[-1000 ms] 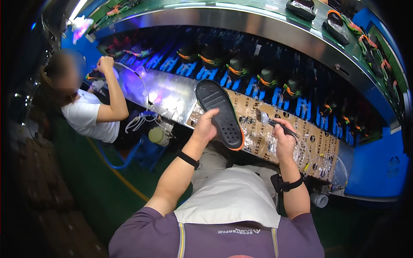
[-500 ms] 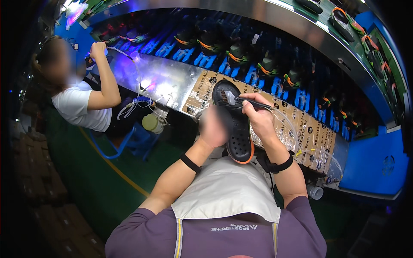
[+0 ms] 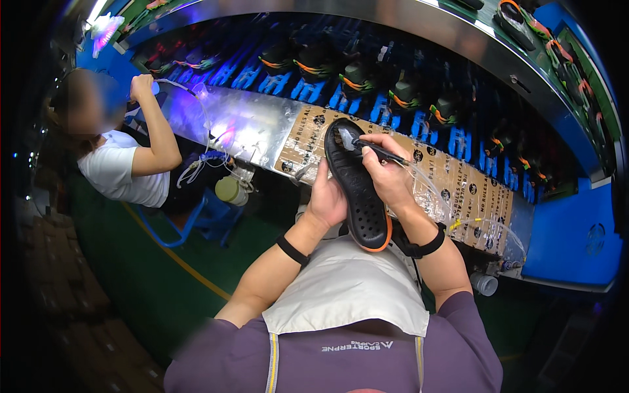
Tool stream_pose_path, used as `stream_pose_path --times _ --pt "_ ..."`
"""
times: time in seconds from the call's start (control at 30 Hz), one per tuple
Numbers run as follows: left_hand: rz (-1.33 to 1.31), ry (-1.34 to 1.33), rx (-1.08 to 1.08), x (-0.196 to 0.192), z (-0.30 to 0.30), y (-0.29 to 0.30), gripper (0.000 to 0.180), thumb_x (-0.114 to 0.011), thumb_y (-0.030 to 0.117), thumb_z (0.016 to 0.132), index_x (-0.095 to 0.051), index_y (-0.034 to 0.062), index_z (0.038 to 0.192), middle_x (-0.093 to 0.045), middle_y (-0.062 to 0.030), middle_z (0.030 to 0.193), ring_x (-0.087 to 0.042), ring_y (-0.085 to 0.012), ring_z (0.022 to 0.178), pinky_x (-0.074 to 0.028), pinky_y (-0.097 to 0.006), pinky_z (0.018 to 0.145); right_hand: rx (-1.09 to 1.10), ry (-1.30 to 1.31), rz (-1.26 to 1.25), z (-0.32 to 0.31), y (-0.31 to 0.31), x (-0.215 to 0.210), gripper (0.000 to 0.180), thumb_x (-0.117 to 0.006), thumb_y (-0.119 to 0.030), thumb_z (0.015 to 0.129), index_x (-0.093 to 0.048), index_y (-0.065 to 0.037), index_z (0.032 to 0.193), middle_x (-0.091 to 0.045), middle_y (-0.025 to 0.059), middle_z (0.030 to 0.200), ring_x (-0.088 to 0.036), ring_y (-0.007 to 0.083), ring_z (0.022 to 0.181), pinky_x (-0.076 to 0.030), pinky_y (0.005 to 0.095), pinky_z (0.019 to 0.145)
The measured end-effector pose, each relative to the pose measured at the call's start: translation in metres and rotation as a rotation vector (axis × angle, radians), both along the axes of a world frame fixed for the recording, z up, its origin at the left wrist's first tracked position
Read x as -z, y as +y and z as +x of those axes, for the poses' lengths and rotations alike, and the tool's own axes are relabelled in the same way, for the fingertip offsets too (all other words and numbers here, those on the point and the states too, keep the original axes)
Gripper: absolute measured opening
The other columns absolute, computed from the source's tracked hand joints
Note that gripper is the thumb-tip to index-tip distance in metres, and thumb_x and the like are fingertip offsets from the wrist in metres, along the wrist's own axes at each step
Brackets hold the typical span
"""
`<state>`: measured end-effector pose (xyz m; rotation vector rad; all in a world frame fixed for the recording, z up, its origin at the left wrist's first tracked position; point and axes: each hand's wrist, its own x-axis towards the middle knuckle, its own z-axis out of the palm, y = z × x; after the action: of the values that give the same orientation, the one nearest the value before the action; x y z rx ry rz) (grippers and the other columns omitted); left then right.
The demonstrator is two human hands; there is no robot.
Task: Apply adhesive or primer to the bottom of shoe soles using a brush-like tool at an assembly line.
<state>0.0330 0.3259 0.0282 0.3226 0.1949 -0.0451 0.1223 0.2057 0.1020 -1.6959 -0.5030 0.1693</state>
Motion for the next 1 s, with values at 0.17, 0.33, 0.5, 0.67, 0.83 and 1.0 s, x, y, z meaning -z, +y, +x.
stream_pose_path --times 0.17,0.33,0.5,0.67,0.83,1.0 --pt "0.163 -0.019 -0.032 0.008 0.005 0.002 0.083 -0.018 0.068 0.108 -0.043 0.0062 0.156 -0.052 -0.0165 0.154 -0.051 -0.0307 0.142 -0.038 -0.047 0.122 -0.068 -0.14 -0.06 -0.015 -0.006 -0.005 0.022 -0.071 -0.012 0.092 -0.074 -0.002 0.111 -0.072 0.0118 0.082 -0.067 0.018 0.072 -0.053 0.0312 0.069" --pt "0.181 -0.062 -0.094 0.016 0.013 0.028 0.089 -0.012 0.071 0.107 -0.048 0.0035 0.152 -0.061 -0.0195 0.143 -0.057 -0.0347 0.136 -0.043 -0.05 0.118 -0.429 -0.275 -0.43 -0.021 -0.048 -0.035 0.022 -0.074 -0.013 0.087 -0.075 -0.003 0.106 -0.074 0.0222 0.088 -0.075 0.0344 0.079 -0.058 0.041 0.075" --pt "0.146 -0.068 -0.02 0.002 0.013 0.024 0.086 -0.015 0.07 0.107 -0.049 0.0053 0.152 -0.059 -0.017 0.146 -0.056 -0.0323 0.137 -0.041 -0.049 0.12 -0.428 -0.071 -0.266 -0.003 -0.053 -0.059 0.025 -0.075 -0.015 0.088 -0.078 -0.003 0.11 -0.078 0.0186 0.096 -0.077 0.0266 0.086 -0.059 0.0354 0.082" --pt "0.196 -0.037 -0.084 -0.007 0.006 -0.005 0.087 -0.023 0.073 0.106 -0.045 0.0069 0.157 -0.054 -0.0159 0.154 -0.052 -0.03 0.142 -0.041 -0.047 0.121 0.001 -0.12 0.134 -0.001 -0.014 -0.035 0.026 -0.073 -0.005 0.091 -0.075 0.002 0.116 -0.077 0.0177 0.1 -0.075 0.0226 0.085 -0.057 0.0314 0.078" --pt "0.171 -0.084 -0.045 -0.005 0.0 0.015 0.086 -0.031 0.076 0.104 -0.051 0.007 0.152 -0.059 -0.0154 0.147 -0.058 -0.0307 0.135 -0.046 -0.046 0.117 -0.47 -0.114 0.097 0.003 -0.022 -0.028 0.029 -0.073 -0.006 0.09 -0.076 0.0 0.118 -0.077 0.0116 0.101 -0.072 0.0178 0.086 -0.056 0.03 0.079" --pt "0.086 -0.081 -0.064 -0.007 0.002 0.014 0.079 -0.027 0.07 0.106 -0.055 0.0096 0.149 -0.062 -0.0141 0.145 -0.061 -0.0301 0.132 -0.046 -0.048 0.115 -0.277 -0.545 -0.021 0.006 -0.022 -0.033 0.026 -0.077 -0.005 0.086 -0.077 -0.003 0.112 -0.077 0.014 0.099 -0.075 0.026 0.087 -0.059 0.0352 0.079"
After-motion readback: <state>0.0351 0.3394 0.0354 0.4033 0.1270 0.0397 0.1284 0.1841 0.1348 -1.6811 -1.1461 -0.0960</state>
